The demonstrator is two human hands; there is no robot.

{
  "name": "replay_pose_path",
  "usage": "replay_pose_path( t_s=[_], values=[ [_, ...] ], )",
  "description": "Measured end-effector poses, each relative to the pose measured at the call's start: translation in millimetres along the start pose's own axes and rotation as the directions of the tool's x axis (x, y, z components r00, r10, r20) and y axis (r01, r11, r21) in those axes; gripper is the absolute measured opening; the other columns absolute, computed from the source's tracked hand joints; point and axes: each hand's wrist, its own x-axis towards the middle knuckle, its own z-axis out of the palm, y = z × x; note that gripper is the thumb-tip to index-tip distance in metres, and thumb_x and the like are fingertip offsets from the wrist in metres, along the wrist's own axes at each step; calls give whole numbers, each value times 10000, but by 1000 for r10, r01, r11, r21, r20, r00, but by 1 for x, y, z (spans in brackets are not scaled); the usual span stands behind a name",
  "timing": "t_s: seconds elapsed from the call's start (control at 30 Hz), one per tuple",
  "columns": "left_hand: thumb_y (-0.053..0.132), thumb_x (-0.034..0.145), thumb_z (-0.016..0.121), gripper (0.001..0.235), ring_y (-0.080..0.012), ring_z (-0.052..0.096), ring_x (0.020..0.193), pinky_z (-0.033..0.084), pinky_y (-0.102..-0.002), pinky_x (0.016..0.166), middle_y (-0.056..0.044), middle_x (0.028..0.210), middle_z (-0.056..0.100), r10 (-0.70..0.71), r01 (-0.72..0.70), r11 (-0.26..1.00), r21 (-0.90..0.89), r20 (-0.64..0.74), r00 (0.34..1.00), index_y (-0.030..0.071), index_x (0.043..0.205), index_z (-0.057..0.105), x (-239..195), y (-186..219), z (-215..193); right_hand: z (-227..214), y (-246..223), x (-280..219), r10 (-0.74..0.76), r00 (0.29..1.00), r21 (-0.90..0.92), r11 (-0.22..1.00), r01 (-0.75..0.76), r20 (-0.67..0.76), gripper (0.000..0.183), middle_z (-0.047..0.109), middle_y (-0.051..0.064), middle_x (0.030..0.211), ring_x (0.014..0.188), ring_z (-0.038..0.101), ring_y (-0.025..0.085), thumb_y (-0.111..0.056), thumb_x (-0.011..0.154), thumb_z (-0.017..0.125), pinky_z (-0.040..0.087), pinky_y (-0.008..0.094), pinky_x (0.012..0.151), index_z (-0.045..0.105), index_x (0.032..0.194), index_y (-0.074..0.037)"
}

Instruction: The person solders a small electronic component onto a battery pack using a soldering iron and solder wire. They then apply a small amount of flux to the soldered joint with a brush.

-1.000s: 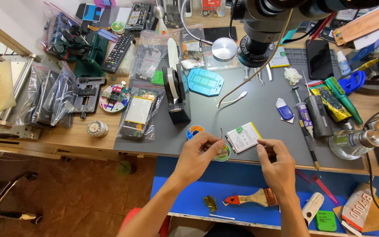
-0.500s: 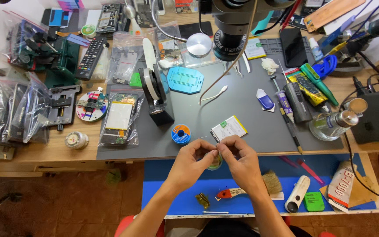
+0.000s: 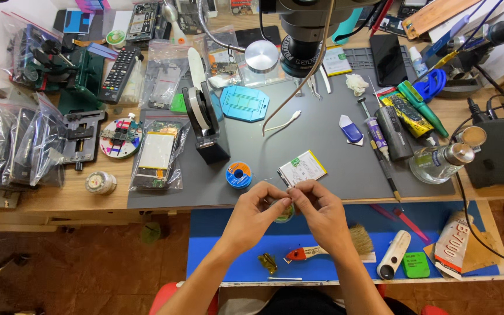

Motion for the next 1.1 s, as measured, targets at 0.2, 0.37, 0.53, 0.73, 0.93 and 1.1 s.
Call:
replay_pose_path(
  t_s=[0.2, 0.37, 0.53, 0.73, 0.93, 1.1],
  values=[
    [197, 1003, 755, 156, -89, 536, 891, 513, -300, 831, -48, 930, 660, 83, -101, 987, -127, -142, 986, 75, 1098, 778, 4, -4, 1, 10, -21, -10, 69, 995, -60, 996, -65, 75, 315, 777, 149, 921, 825, 717, 196, -197, 908, 822, 636, 398, 812, 781, 1183, -50],
    [225, 993, 736, 125, -96, 581, 844, 524, -274, 780, -22, 884, 674, 131, -148, 986, -81, -176, 975, 106, 1027, 753, 4, -4, 1, 4, -16, -7, 130, 987, -85, 989, -122, 94, 223, 787, 103, 913, 846, 715, 157, -154, 943, 753, 614, 318, 815, 771, 1132, -37],
    [247, 988, 709, 141, -76, 576, 789, 503, -251, 731, 20, 834, 676, 66, -95, 988, -121, -225, 972, 109, 970, 736, 6, -7, -4, 4, -17, -7, 143, 983, -125, 984, -129, 117, 189, 796, 60, 976, 898, 707, 118, -144, 944, 726, 583, 264, 849, 761, 1104, -48],
    [198, 995, 692, 225, -71, 530, 774, 484, -243, 712, 16, 954, 661, 128, -150, 978, -145, -151, 980, 129, 1210, 694, 4, -13, -9, -13, -2, 8, 59, 996, -168, 983, -70, -69, 231, 732, 100, 894, 788, 685, 170, -104, 971, 712, 593, 289, 789, 731, 1187, -23],
    [98, 1004, 693, 196, -120, 632, 829, 529, -269, 747, -72, 997, 739, 324, -335, 942, -2, -240, 915, 112, 1198, 725, 13, -29, -18, -59, 15, 46, -339, 912, -306, 915, 263, -231, 239, 631, 250, 1016, 800, 647, 260, 1, 1157, 634, 560, 381, 751, 595, 1332, 159],
    [21, 972, 680, 203, -157, 625, 766, 540, -300, 696, -44, 960, 702, 550, -436, 822, 367, -315, 773, 128, 1137, 729, 19, -34, -18, -57, 3, 60, -324, 904, -362, 907, 214, -278, 223, 673, 234, 993, 746, 673, 235, -19, 1103, 650, 561, 384, 661, 641, 1260, 140]
  ],
)
